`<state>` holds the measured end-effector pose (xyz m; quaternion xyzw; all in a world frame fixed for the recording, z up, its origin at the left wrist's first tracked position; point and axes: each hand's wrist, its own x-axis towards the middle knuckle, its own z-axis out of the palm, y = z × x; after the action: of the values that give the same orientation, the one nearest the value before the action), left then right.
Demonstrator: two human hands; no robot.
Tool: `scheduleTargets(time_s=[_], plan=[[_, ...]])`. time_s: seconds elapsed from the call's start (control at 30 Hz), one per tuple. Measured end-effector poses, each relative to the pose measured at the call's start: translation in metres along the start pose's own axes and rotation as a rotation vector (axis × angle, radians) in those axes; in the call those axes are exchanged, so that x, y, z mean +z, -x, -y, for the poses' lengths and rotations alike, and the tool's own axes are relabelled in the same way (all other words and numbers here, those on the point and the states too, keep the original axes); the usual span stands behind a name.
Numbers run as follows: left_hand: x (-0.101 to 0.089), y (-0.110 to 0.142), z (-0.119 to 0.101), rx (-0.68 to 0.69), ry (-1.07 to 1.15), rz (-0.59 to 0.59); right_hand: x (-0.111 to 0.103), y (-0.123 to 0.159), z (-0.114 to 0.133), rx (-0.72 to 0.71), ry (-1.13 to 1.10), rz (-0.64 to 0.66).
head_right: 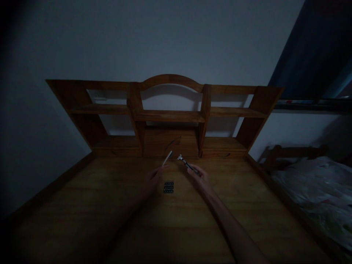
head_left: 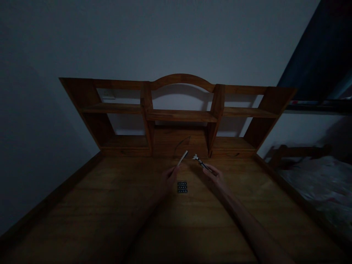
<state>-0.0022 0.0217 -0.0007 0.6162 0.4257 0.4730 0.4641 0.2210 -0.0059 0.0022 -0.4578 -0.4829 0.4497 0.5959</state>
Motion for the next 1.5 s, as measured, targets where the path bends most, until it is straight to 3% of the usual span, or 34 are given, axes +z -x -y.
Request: scheduleTargets(time_s=[0.2, 0.43, 0.6, 0.77, 0.97, 1.17, 1.33, 1.5], plan=[[-0.002, 0.004, 0.002, 0.010, -0.145, 0.039, -0.015, -0.009, -0.006, -0.049, 0.135, -0.112], [0.002, 0.004, 0.006, 0.027, -0.113, 0.141, -0.015, -0.007, -0.007, -0.145, 0.268, -0.078], [-0.002, -0.002, 0.016, 0.006, -0.076, 0.087, -0.014, -0.007, -0.008, -0.144, 0.261, -0.075], [0.001, -0.003, 0.020, 0.019, -0.088, 0.158, -0.014, -0.007, -0.008, -0.136, 0.257, -0.082], [-0.001, -0.002, 0.015, 0.016, -0.080, 0.123, -0.014, -0.005, -0.006, -0.135, 0.237, -0.068], [0.001, 0.001, 0.014, 0.025, -0.084, 0.204, -0.017, -0.009, -0.010, -0.151, 0.262, -0.054], [0.001, -0.002, 0.018, 0.005, -0.115, 0.123, -0.015, -0.008, -0.010, -0.131, 0.257, -0.050], [0.001, -0.001, 0.016, 0.068, -0.176, 0.198, -0.014, -0.008, -0.009, -0.133, 0.218, -0.020]])
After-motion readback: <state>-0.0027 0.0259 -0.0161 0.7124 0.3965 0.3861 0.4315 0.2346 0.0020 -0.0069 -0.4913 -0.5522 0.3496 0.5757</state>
